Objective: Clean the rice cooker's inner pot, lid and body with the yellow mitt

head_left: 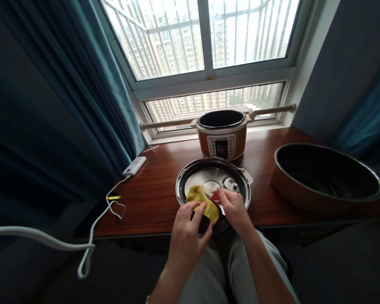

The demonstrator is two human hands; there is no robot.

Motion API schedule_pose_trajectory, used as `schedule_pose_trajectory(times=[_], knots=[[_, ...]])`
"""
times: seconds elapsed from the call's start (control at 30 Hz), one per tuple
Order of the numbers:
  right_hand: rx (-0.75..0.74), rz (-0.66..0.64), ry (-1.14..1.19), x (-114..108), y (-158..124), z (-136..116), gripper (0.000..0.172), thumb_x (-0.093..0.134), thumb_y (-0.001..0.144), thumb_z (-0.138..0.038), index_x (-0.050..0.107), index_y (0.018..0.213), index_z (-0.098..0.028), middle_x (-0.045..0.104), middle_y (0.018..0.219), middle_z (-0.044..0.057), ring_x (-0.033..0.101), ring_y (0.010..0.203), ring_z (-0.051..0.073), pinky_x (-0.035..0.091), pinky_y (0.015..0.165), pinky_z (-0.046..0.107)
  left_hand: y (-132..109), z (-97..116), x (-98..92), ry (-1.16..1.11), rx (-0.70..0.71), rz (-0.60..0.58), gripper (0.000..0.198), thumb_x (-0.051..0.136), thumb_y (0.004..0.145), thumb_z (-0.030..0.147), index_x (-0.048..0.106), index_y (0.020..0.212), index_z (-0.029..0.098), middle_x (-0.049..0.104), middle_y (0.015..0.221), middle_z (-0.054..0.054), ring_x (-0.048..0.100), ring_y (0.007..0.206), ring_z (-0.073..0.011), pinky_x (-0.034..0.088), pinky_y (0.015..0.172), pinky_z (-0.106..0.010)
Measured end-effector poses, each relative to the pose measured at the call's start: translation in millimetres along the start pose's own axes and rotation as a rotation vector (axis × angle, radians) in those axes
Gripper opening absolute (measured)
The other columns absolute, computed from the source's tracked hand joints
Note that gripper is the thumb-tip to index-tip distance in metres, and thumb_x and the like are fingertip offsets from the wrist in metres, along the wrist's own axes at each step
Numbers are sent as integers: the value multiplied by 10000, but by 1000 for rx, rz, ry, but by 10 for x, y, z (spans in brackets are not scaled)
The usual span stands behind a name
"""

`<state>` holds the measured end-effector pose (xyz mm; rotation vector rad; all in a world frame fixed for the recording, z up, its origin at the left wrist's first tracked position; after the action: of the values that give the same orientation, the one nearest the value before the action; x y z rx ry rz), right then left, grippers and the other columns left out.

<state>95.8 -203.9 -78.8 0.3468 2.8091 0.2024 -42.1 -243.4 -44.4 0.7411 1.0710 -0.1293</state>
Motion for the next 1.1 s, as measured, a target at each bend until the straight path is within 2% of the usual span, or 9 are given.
schedule_pose_trajectory(times=[0.07, 0.13, 0.2, 0.3, 0.5, 0.7, 0.87, 0.97, 1.1], knots=[[35, 307, -284, -437, -13, 66, 383, 365, 890, -345, 610, 1036, -90, 625, 1063, 153, 549, 1041, 246, 397, 911, 335, 25, -39, 48, -40, -12, -72, 410, 540, 805, 223, 514, 1214, 230, 533, 1155, -96, 506, 1108, -243, 435, 952, -407], [192, 452, -533, -736, -52, 216, 477, 399, 867, -296, 467, 1238, -5, 503, 1258, 238, 423, 1217, 313, 330, 991, 389, 44, -67, 82, -63, -7, -159, 410, 556, 775, 183, 546, 1181, 242, 537, 1144, -83, 509, 1096, -236, 460, 923, -378], [434, 336, -629, -824, -66, 498, 551, 373, 878, -298, 351, 1306, 48, 523, 1210, 287, 469, 1177, 350, 381, 929, 417, 69, -101, 92, -69, -3, -246, 426, 570, 740, 133, 573, 1149, 250, 540, 1147, -70, 501, 1101, -232, 456, 930, -371], [649, 82, -634, -768, -109, 788, 471, 309, 904, -313, 418, 1241, -2, 629, 1031, 247, 608, 983, 334, 446, 797, 394, 133, -179, 50, -67, -10, -343, 464, 563, 699, 58, 599, 1119, 250, 542, 1154, -55, 495, 1101, -216, 441, 945, -350], [682, 10, -703, -772, -81, 821, 371, 317, 909, -305, 457, 1158, -67, 625, 1075, 230, 622, 986, 290, 444, 771, 331, 353, -466, -89, 23, -44, -373, 374, 520, 737, 51, 650, 1041, 226, 554, 1097, -58, 513, 1029, -195, 442, 913, -318], [659, 13, -690, -794, -50, 857, 351, 314, 912, -317, 472, 1120, -84, 635, 1060, 209, 621, 981, 294, 441, 763, 329, 864, -868, -75, 217, -80, -245, 289, 495, 761, 88, 686, 936, 216, 568, 1012, -56, 524, 960, -205, 457, 829, -301], [650, 5, -682, -798, -43, 860, 342, 318, 911, -321, 485, 1105, -95, 636, 1067, 199, 622, 978, 281, 441, 759, 318, 1390, -841, 217, 346, 51, -200, 295, 422, 828, 103, 681, 936, 192, 566, 995, -80, 525, 924, -213, 448, 705, -284], [658, 8, -673, -802, -39, 864, 344, 322, 907, -313, 482, 1118, -94, 635, 1073, 197, 621, 979, 286, 442, 761, 328, 1648, -675, 492, 351, 151, -247, 292, 407, 839, 97, 682, 908, 168, 570, 985, -96, 513, 921, -220, 436, 688, -291], [658, 5, -675, -809, -21, 869, 355, 322, 908, -331, 481, 1129, -102, 637, 1069, 196, 620, 986, 283, 442, 768, 329, 1860, -368, 825, 299, 306, -324, 266, 433, 842, 105, 685, 882, 179, 568, 1010, -94, 491, 974, -212, 419, 792, -300]])
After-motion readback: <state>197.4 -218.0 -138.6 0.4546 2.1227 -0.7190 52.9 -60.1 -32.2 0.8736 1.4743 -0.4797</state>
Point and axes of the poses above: each hand's wrist, its own y-axis towards the middle knuckle, its own x-axis out of the palm, z = x × y, the point moved 9 cm from there along y, towards the middle knuckle
